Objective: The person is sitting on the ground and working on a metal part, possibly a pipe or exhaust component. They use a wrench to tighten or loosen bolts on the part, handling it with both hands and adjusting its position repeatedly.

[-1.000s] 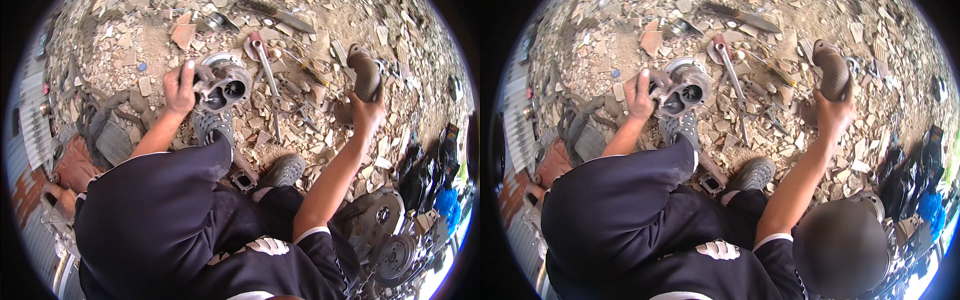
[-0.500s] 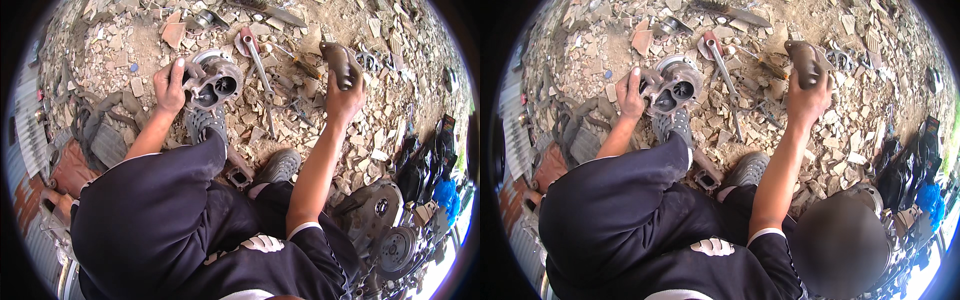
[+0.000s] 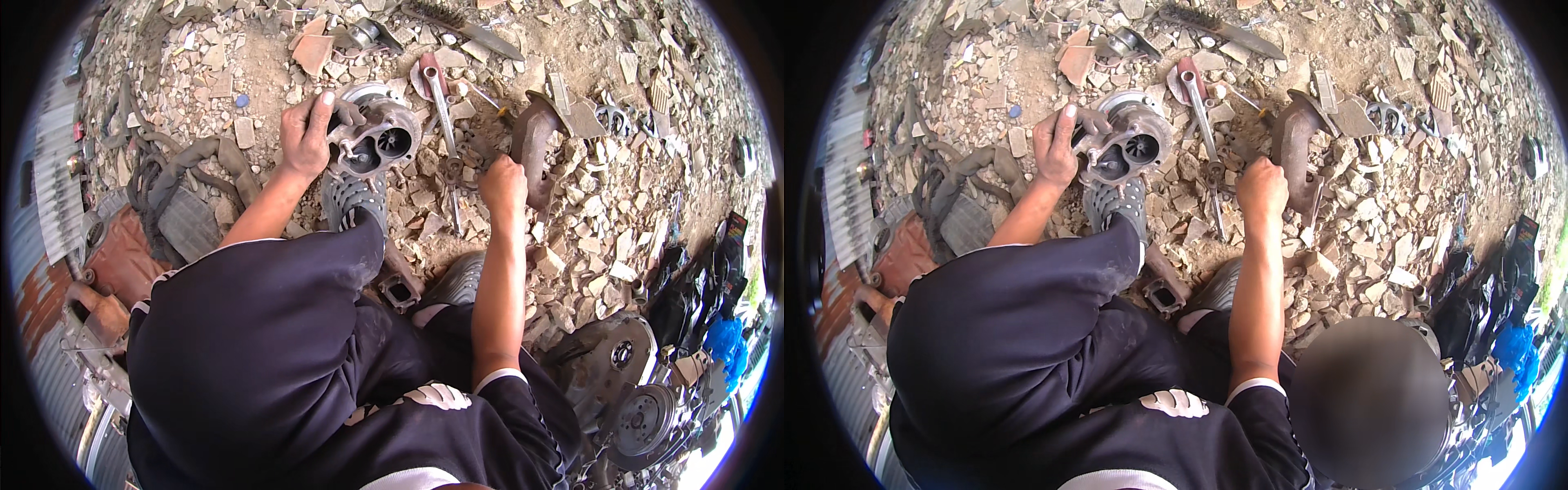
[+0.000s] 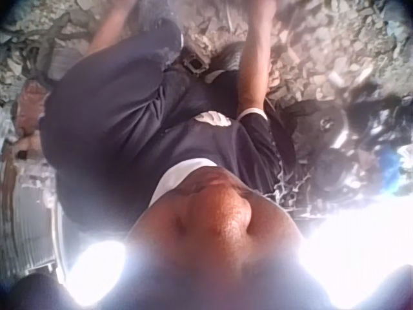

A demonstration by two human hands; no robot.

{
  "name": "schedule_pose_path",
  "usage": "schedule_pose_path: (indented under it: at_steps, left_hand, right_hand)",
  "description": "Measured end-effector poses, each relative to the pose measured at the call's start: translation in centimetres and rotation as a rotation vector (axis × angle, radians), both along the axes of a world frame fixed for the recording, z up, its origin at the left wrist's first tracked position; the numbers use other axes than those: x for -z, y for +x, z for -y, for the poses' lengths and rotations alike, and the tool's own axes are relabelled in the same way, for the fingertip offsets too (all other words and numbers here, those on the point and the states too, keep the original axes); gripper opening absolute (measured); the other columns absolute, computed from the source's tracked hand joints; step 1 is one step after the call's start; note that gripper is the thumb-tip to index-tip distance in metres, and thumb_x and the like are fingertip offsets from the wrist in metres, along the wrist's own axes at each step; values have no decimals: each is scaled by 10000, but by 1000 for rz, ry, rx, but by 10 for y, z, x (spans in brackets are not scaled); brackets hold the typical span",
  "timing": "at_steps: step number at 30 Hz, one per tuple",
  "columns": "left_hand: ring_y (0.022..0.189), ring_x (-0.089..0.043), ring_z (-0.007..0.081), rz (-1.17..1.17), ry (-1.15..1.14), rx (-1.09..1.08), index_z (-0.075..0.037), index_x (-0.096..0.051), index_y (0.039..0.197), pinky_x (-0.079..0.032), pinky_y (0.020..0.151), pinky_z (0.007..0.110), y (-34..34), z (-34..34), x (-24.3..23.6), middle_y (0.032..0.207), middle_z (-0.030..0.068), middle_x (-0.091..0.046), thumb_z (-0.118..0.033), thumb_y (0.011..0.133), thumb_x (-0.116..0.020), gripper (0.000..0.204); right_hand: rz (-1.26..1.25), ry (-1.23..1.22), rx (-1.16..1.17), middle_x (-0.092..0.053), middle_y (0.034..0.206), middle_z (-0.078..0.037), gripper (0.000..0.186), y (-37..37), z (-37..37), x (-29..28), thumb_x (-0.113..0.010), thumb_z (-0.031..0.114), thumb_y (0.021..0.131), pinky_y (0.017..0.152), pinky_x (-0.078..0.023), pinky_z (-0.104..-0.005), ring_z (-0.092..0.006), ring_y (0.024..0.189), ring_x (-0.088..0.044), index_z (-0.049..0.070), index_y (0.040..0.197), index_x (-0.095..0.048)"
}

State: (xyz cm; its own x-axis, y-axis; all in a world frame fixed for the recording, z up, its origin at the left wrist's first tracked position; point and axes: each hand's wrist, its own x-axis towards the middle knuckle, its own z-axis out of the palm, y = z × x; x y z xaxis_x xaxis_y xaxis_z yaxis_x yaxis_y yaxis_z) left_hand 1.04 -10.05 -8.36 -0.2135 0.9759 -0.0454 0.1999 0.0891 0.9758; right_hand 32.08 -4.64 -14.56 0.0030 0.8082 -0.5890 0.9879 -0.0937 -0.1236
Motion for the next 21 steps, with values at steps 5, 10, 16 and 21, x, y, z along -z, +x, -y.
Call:
schedule_pose_path:
  at_steps: [5, 10, 16, 21]
  left_hand:
    - [699, -686, 170, -42, 77, -28, 41, -703, 820, -539, 692, 324, 1, -1, 7, 775, 132, -750, -293, 1119, -418, 531]
    - [717, -675, 154, 16, 58, -19, 83, -736, 1082, -528, 689, 315, 1, 1, 4, 782, 112, -743, -279, 1116, -429, 477]
    - [694, -670, 150, -38, 42, 15, 45, -734, 921, -528, 682, 320, -2, -2, 5, 781, 100, -748, -285, 1105, -445, 476]
    - [764, -657, 153, -56, -15, 72, 35, -723, 916, -511, 743, 306, -3, -2, -5, 858, 106, -754, -297, 1105, -444, 472]
  right_hand:
    - [-274, -236, 39, -777, 898, -158, 206, 8, -28, -73, -809, 177, 864, 812, -620, -412, -276, 851, -775, 49, 1016, -755]
    - [-306, 238, 10, -782, 885, -135, 113, 19, -37, -139, -759, 152, 899, 800, -578, -403, -260, 766, -761, 62, 968, -767]
    - [-534, 399, 183, -771, 947, -117, 144, 16, -40, -156, -798, 99, 849, 757, -582, -333, -189, 864, -760, 42, 979, -771]
    - [-1149, 330, 68, -711, 1131, -71, 220, 9, -37, -139, -843, -63, 749, 826, -611, -302, -192, 1044, -725, 22, 943, -784]
